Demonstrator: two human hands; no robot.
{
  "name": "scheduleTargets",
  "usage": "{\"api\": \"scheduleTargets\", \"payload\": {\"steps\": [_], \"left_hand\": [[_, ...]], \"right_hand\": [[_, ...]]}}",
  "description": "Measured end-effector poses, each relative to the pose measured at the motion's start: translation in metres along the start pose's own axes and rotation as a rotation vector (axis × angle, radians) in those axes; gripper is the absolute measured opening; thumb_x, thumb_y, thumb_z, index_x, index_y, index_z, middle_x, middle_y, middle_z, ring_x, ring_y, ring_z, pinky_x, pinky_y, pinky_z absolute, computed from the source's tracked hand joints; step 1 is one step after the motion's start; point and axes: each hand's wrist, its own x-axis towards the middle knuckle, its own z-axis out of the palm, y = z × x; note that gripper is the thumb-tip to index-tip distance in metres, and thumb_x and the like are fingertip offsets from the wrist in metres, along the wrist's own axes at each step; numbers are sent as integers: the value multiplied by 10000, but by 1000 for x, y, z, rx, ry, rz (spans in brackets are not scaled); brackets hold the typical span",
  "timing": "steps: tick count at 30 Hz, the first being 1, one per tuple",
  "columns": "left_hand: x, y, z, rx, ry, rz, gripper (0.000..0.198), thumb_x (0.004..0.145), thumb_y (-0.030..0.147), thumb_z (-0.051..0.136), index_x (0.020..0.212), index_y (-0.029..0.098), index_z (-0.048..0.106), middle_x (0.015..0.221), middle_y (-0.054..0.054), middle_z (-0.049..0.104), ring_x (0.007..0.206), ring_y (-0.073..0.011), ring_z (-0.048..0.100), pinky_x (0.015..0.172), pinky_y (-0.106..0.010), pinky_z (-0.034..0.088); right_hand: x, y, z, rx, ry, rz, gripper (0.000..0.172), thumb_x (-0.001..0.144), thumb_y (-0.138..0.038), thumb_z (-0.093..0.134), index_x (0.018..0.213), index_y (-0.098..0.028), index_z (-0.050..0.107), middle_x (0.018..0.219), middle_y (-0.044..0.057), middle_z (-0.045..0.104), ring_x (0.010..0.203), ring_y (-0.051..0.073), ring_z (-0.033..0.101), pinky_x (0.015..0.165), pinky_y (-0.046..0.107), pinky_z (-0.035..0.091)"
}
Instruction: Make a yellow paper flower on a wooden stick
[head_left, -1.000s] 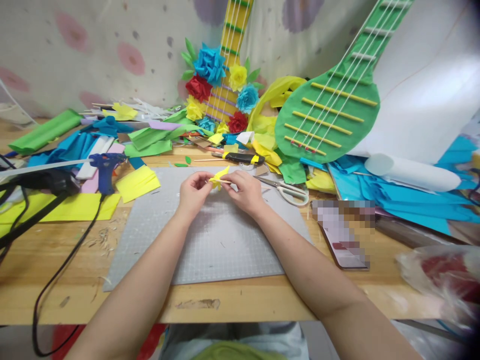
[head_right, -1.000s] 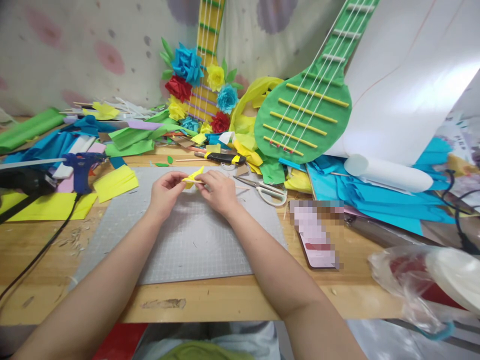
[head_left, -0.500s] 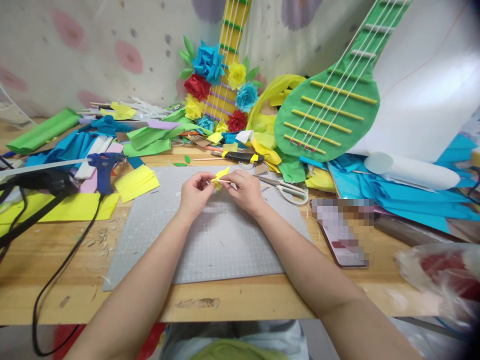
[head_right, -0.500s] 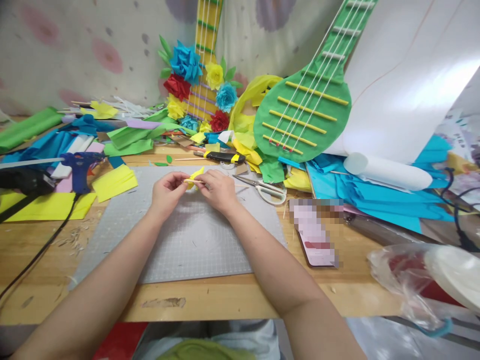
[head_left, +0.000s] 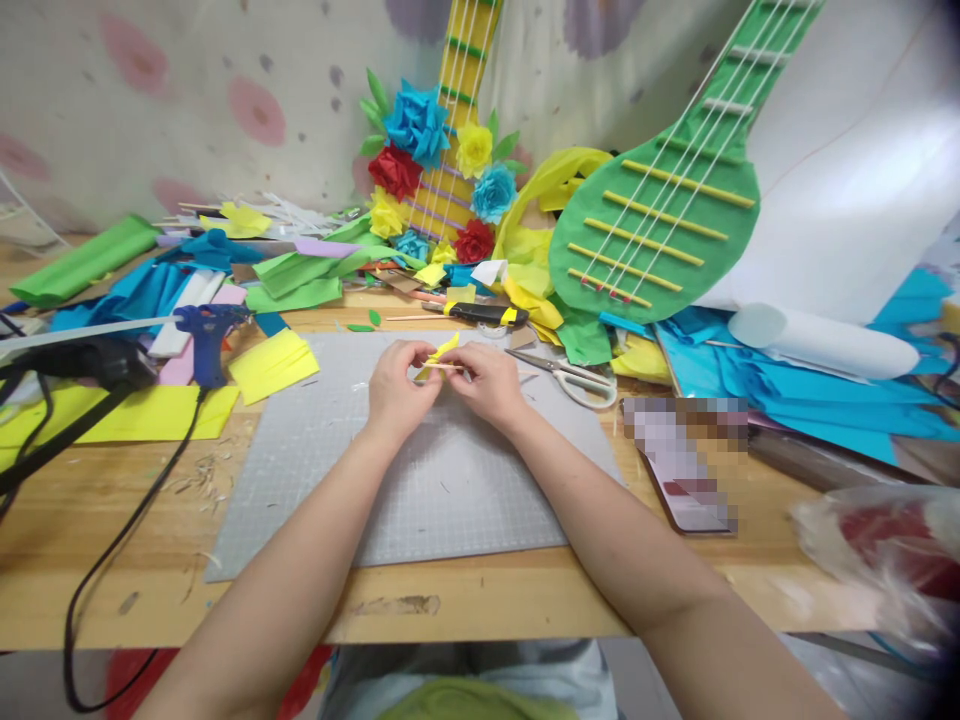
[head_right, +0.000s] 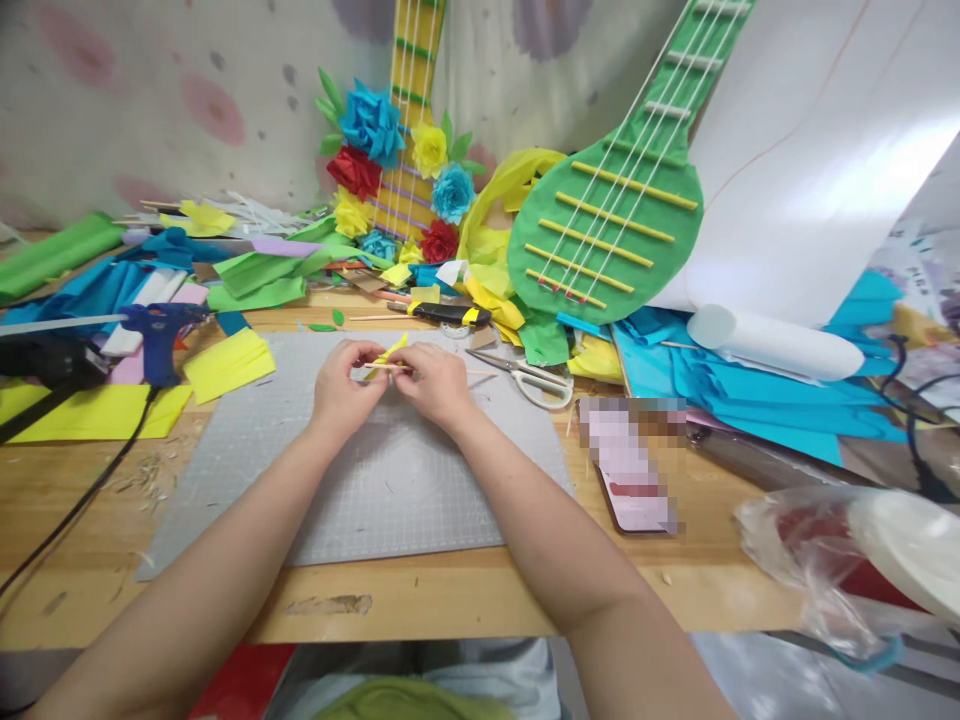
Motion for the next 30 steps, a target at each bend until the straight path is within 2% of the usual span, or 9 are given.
{"api": "scheduleTargets", "payload": {"steps": [6,13,21,26,30], "left_hand": [[-1,2,2,55,27,-1,161,653,138,561,800,204,564,809,-15,609,836,-172,522,788,-316,415],[-3,2,1,51,44,-83,256,648,120,542,887,211,542,779,-7,578,796,-172,521,750,-310,416],[-1,1,-1,170,68,62,117,672,128,544,751,211,563,759,-18,612,797,-196,507,755,-327,391],[-2,2,2,136,61,96,98,707,149,533,773,205,581,802,-26,637,822,-193,515,781,-322,398],[-3,3,4,138,69,49,166,691,150,556,846,202,585,832,-31,637,829,-193,530,778,-322,409]], "right_hand": [[0,0,0,97,0,71,197,702,-123,507,805,-200,657,721,-6,630,655,112,546,603,218,379],[-1,0,0,71,-9,106,182,706,-143,498,795,-204,645,738,-3,633,654,115,544,615,224,387],[-2,0,-2,5,-22,98,164,728,-164,496,818,-210,625,743,2,613,685,127,545,634,237,395],[-1,-3,-3,-82,14,107,176,743,-216,530,889,-223,629,924,36,575,765,138,543,617,236,400],[0,-7,-4,-126,25,93,168,759,-215,531,881,-234,646,1037,46,543,765,135,537,625,248,408]]}}
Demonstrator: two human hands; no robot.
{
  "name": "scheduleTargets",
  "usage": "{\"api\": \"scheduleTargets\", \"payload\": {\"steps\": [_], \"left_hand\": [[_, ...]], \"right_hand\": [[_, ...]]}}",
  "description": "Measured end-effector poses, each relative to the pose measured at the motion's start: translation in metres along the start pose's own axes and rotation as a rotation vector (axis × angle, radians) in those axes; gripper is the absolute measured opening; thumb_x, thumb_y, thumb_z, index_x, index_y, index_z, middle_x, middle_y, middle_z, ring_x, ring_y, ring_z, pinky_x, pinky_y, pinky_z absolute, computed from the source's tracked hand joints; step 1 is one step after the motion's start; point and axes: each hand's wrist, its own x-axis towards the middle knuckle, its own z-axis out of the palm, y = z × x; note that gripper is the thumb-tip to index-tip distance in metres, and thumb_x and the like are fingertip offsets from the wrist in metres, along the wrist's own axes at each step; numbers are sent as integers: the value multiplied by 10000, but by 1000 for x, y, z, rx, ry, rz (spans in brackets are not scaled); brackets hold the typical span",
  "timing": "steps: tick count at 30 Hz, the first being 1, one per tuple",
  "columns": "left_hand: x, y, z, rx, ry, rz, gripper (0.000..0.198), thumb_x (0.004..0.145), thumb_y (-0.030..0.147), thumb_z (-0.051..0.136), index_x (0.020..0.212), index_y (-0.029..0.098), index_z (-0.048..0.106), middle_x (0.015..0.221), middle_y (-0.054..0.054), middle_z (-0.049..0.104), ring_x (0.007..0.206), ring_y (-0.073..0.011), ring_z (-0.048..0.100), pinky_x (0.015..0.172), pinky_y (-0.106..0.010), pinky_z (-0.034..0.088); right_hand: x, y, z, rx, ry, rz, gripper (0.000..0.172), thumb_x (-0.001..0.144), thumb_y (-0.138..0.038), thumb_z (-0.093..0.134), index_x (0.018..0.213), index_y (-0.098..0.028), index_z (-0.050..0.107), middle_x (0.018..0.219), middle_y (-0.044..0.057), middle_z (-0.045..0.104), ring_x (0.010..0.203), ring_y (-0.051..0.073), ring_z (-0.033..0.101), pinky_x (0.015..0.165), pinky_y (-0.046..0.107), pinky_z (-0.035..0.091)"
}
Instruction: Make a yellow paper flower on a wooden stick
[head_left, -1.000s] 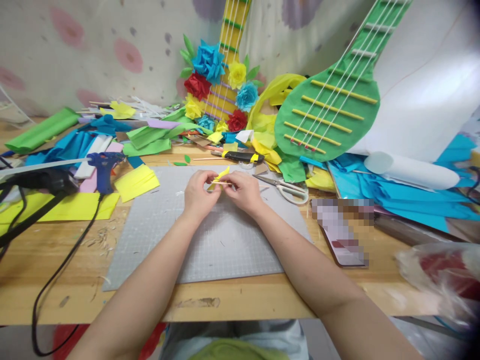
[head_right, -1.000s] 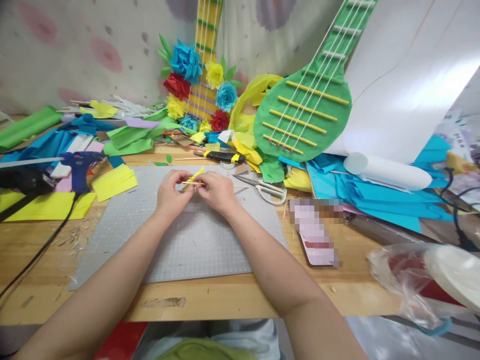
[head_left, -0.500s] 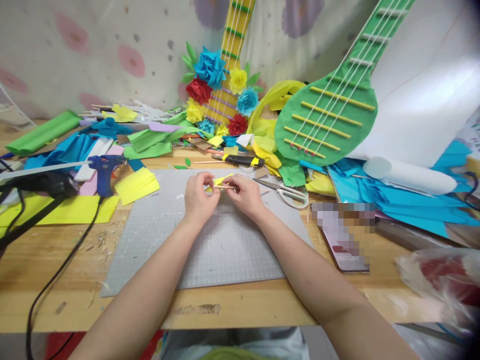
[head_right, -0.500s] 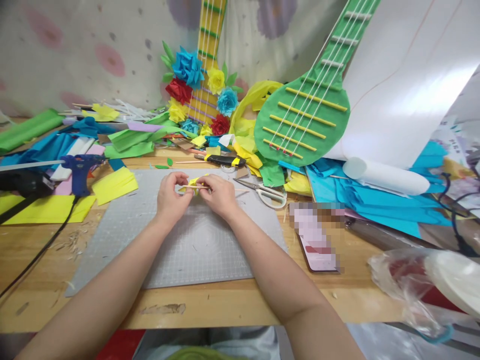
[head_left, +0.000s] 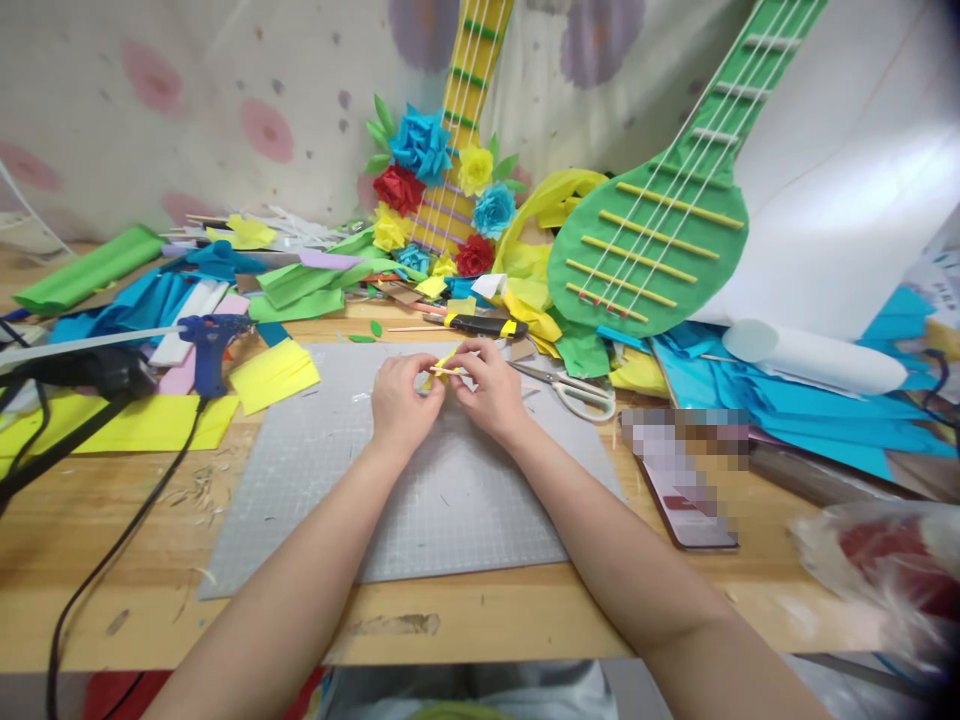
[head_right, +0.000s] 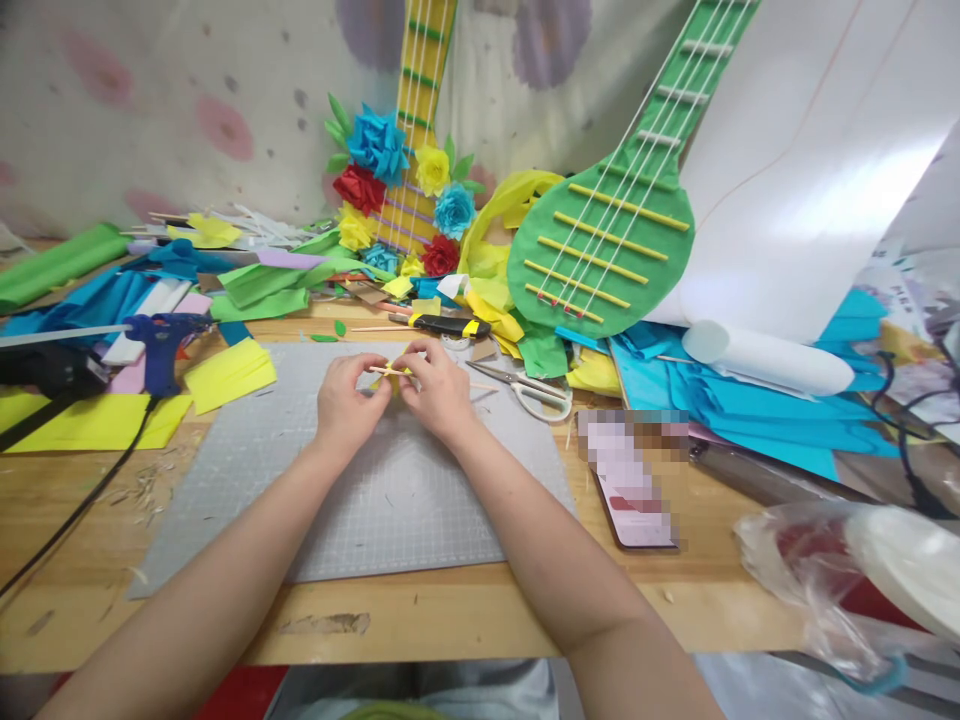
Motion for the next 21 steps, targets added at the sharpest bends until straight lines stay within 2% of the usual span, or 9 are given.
{"api": "scheduleTargets", "payload": {"steps": [4,13,18,21], "left_hand": [[0,1,2,8,14,-45,179,681,168,582,857,197,578,824,-39,622,824,-197,539,772,-332,415],[0,0,3,-10,-21,-39,274,619,105,582,869,209,536,834,-31,607,830,-195,531,761,-327,420],[-1,-1,1,-25,-35,-6,128,716,154,529,828,209,560,830,-34,620,848,-191,528,767,-319,414],[-1,-1,0,-30,-26,5,110,750,172,504,817,206,584,819,-34,631,843,-188,530,776,-315,412]], "right_hand": [[0,-2,-1,-32,30,-7,156,783,-259,536,863,-219,664,1116,71,500,759,142,522,647,276,413],[1,4,0,-21,-35,-43,191,770,-200,518,877,-224,674,1118,70,491,754,141,514,668,289,422],[1,2,-2,-3,-70,-37,179,790,-204,498,863,-203,661,1103,79,494,764,145,524,690,297,431],[1,3,-1,-5,-66,-31,182,805,-208,480,866,-198,651,1100,83,498,778,145,531,681,288,429]]}}
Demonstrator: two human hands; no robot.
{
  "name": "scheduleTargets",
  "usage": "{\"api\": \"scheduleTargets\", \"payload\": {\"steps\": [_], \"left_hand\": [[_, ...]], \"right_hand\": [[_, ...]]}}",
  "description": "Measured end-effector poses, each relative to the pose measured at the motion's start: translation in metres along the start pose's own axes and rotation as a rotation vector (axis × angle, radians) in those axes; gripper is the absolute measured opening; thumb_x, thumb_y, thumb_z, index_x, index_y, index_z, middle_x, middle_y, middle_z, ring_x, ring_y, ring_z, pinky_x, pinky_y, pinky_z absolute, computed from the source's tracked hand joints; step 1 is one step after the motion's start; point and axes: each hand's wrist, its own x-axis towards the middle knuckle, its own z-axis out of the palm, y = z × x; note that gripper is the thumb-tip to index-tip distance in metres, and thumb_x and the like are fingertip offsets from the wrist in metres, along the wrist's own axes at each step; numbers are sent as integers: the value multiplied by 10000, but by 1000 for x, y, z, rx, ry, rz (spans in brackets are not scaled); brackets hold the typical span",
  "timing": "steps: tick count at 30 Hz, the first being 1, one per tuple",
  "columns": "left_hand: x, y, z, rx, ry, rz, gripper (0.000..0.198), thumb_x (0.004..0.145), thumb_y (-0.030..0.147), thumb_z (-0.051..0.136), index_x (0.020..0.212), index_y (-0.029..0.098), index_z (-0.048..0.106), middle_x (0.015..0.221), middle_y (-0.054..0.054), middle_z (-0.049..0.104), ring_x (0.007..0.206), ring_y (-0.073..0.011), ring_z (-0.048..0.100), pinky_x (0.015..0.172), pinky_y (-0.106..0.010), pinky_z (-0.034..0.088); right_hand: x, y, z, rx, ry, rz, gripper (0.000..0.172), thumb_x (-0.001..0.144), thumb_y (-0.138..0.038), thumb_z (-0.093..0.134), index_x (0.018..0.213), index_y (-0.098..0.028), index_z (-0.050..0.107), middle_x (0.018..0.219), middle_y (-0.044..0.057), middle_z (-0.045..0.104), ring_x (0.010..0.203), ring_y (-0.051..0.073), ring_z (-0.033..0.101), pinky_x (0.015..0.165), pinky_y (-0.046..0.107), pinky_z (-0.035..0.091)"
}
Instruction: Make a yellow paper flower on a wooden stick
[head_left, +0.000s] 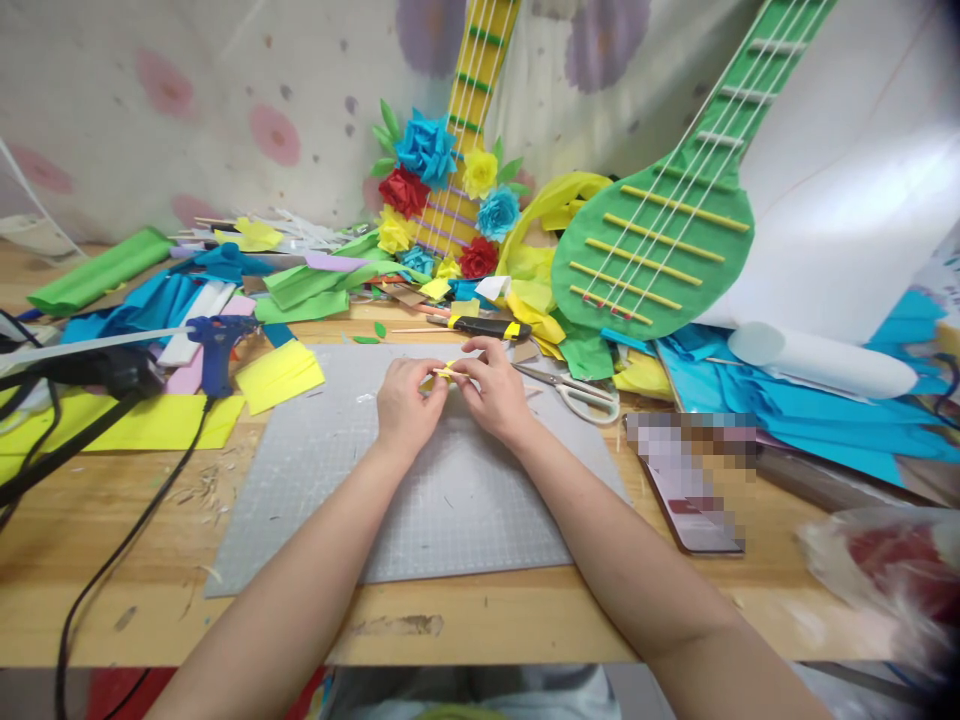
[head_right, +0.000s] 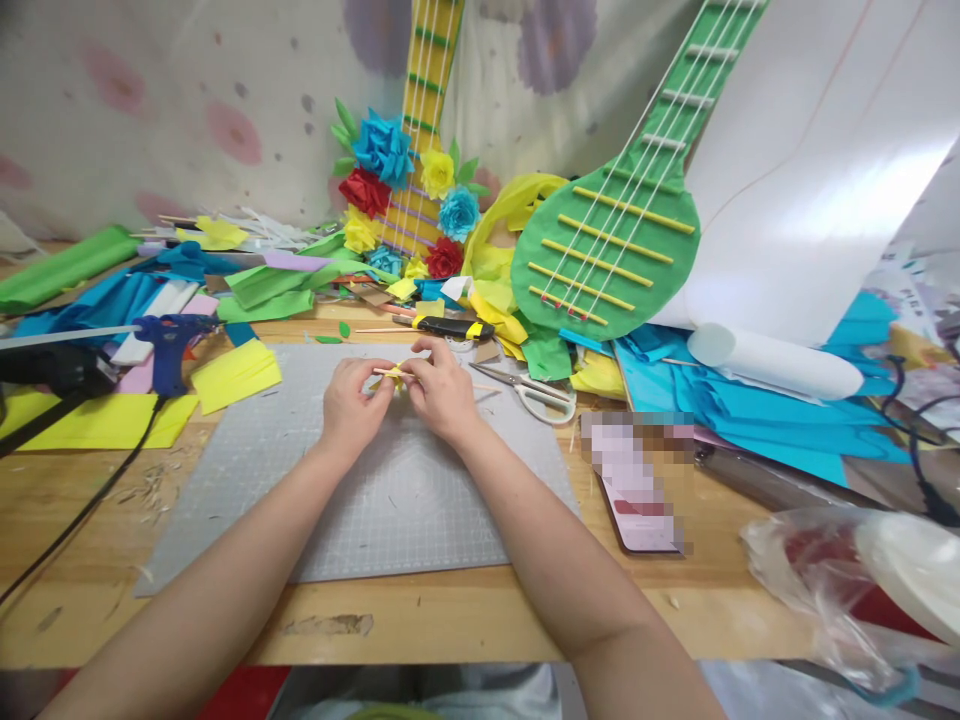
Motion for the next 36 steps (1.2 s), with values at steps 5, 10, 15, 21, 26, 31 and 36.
{"api": "scheduleTargets", "payload": {"steps": [5,10,15,21,26,31,36], "left_hand": [[1,-3,2,-31,-55,-42,121,784,192,470,828,199,583,845,-47,629,864,-194,520,788,-324,405],[3,-4,3,-107,-129,-107,177,832,220,396,839,203,572,863,-55,618,865,-187,524,787,-322,405],[0,-6,7,-192,-129,-214,165,819,254,422,842,205,578,844,-53,619,824,-182,546,745,-316,417],[1,-5,14,-487,-148,-417,153,799,289,441,756,186,546,718,-8,599,661,-125,549,620,-251,426],[2,-1,12,-611,-110,-473,168,694,296,582,811,177,560,775,-9,622,729,-121,573,688,-254,448],[2,-5,11,-647,-140,-467,166,651,266,618,787,172,599,754,-5,626,724,-119,566,739,-275,445],[4,-8,8,-854,-188,-502,261,641,293,660,863,166,606,797,-8,619,756,-108,556,734,-253,439]], "right_hand": [[1,4,0,-15,-49,-19,188,822,-212,460,886,-199,636,1113,82,498,801,151,535,666,286,424],[2,5,0,-44,-102,-1,219,855,-239,409,921,-191,613,1100,85,491,836,165,532,668,291,419],[2,2,0,-69,-106,2,213,854,-225,390,903,-191,595,1059,83,507,870,181,520,682,299,413],[3,-2,-1,-64,-104,24,205,848,-229,389,836,-191,590,1001,69,530,874,179,513,682,289,405],[3,-1,0,-47,-79,57,182,828,-221,410,834,-191,590,1013,73,532,873,182,519,670,291,405],[3,0,-1,-36,-85,59,182,825,-209,412,849,-185,590,1014,72,525,884,179,520,691,290,406],[4,-2,-4,-44,-103,81,216,845,-232,383,861,-177,591,1020,77,517,893,182,512,711,292,398]]}}
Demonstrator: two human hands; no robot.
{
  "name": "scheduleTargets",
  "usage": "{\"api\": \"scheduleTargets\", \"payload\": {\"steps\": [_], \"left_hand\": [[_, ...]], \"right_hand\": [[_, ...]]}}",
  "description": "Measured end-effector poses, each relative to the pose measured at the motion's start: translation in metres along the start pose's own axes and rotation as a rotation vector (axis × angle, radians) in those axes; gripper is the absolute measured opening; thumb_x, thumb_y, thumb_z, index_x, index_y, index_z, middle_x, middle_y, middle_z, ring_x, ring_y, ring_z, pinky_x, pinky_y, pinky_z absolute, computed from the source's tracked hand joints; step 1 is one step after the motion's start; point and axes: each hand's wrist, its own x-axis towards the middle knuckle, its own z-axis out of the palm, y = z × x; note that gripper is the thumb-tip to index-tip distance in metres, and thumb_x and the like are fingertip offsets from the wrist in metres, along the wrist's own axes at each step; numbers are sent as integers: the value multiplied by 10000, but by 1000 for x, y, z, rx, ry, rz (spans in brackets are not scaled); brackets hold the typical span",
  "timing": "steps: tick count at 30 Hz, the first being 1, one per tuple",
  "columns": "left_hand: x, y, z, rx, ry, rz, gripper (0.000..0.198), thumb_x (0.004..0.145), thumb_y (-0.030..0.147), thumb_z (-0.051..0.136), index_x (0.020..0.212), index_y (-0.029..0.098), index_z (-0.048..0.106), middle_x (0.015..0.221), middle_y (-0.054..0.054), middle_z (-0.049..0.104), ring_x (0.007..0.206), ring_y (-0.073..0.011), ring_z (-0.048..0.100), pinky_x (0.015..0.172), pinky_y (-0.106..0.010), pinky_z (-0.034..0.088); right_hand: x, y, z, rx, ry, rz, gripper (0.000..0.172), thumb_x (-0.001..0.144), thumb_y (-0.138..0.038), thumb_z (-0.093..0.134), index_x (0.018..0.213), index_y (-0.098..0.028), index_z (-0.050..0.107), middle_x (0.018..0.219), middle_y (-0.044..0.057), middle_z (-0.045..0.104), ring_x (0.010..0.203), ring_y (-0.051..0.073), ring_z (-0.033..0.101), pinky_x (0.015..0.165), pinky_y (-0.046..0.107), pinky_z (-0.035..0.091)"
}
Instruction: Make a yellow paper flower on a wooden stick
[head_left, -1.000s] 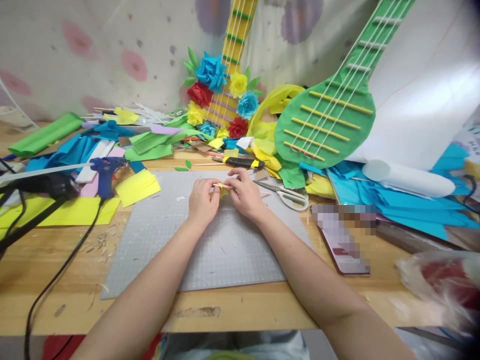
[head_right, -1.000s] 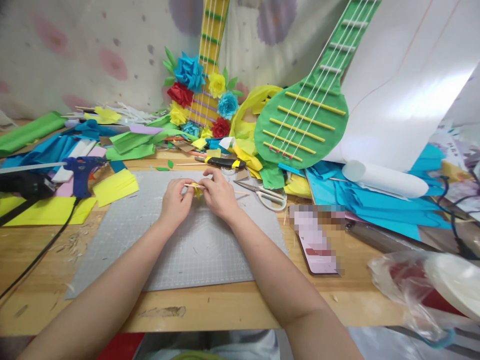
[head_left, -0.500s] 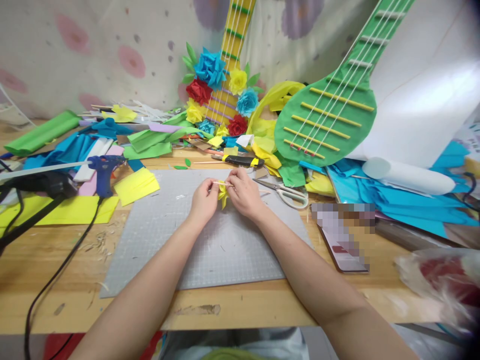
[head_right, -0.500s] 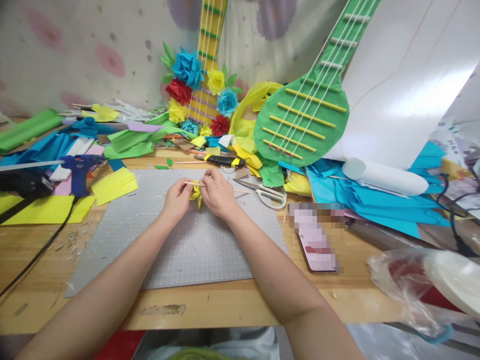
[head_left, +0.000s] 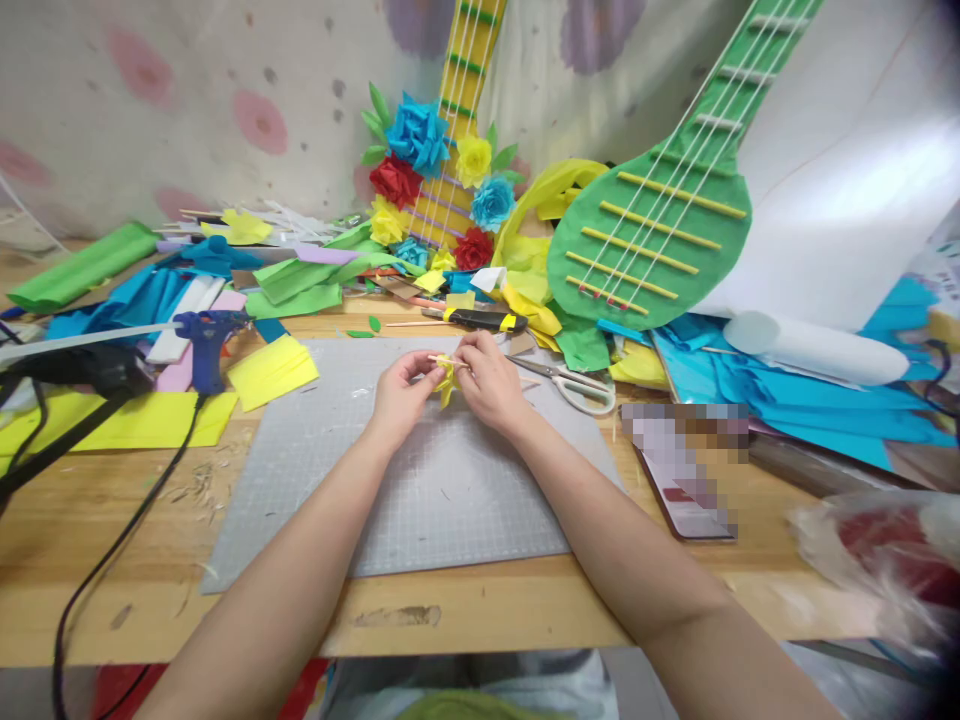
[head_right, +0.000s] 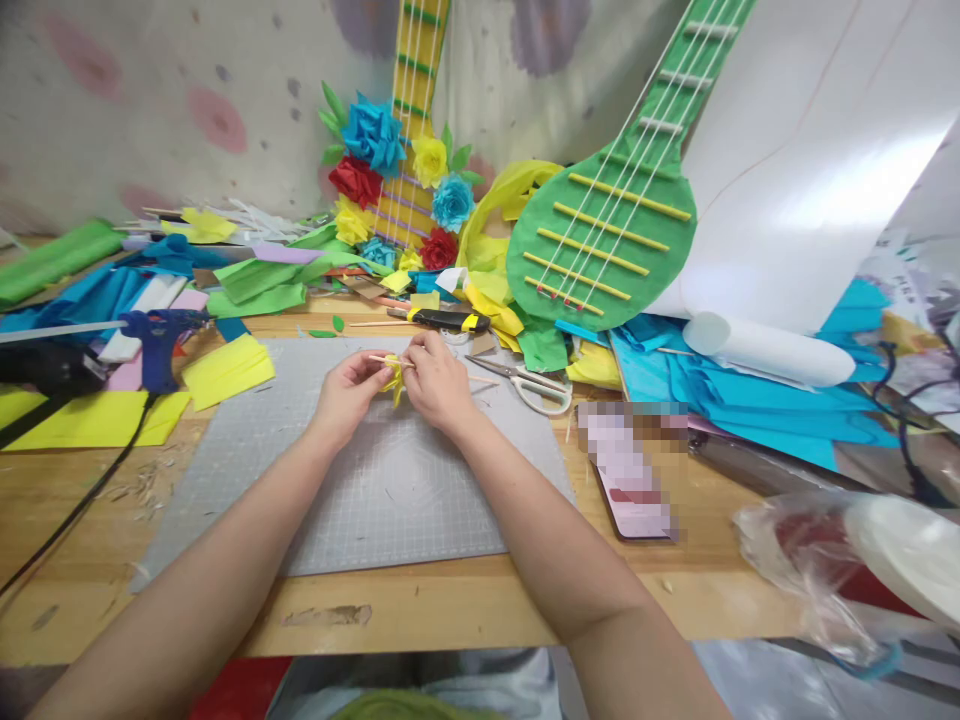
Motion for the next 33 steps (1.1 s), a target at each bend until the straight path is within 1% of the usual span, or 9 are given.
{"api": "scheduleTargets", "payload": {"steps": [3,6,11,14,19,25,28,30,33], "left_hand": [[1,3,-2,-85,-67,-35,350,632,261,676,957,177,578,769,16,594,733,-89,546,703,-224,430],[2,6,-5,-142,-133,-64,405,618,226,684,991,184,532,736,36,586,700,-78,541,690,-217,426],[5,6,-9,-164,-204,-97,402,631,216,665,996,189,500,730,39,576,674,-79,539,668,-224,424],[6,4,-10,-111,-191,-62,354,651,227,645,974,186,505,754,29,566,705,-87,540,678,-232,428],[5,3,-12,57,-128,16,303,658,214,626,941,179,523,794,9,568,773,-107,539,714,-250,440],[3,7,-12,73,-141,15,313,648,223,620,936,179,507,800,2,563,767,-118,539,699,-261,448],[4,7,-14,162,-145,123,257,674,205,582,914,182,492,849,-10,542,796,-121,523,722,-266,440],[5,8,-16,283,-139,260,240,698,181,548,927,188,477,907,-26,530,849,-131,516,776,-291,431],[3,12,-19,552,-113,479,256,715,128,513,957,192,460,950,-42,524,907,-157,504,843,-343,399]], "right_hand": [[0,0,-1,7,-11,9,222,842,-232,378,866,-176,591,1025,75,514,891,183,508,722,297,395],[1,2,0,14,-21,8,205,822,-206,390,858,-181,590,1027,70,518,899,182,511,730,298,394],[1,5,-1,36,-29,4,187,795,-173,414,847,-183,593,1015,65,526,921,184,514,738,300,399],[1,4,-4,86,-12,-3,179,820,-209,419,830,-184,596,999,60,518,886,170,520,734,293,404],[1,4,-6,153,-8,-85,179,839,-225,427,841,-188,602,997,60,498,881,157,507,758,286,407],[2,13,-8,184,12,-219,198,850,-271,458,839,-195,641,994,62,494,899,165,472,801,311,390],[3,15,-10,186,-8,-259,210,855,-294,459,852,-201,647,995,61,505,901,171,460,807,325,383],[3,15,-11,169,-26,-261,209,856,-289,457,861,-197,644,990,64,516,909,177,457,809,331,381],[3,10,-11,129,-25,-233,204,858,-262,444,865,-184,633,981,70,532,918,186,458,808,335,379]]}}
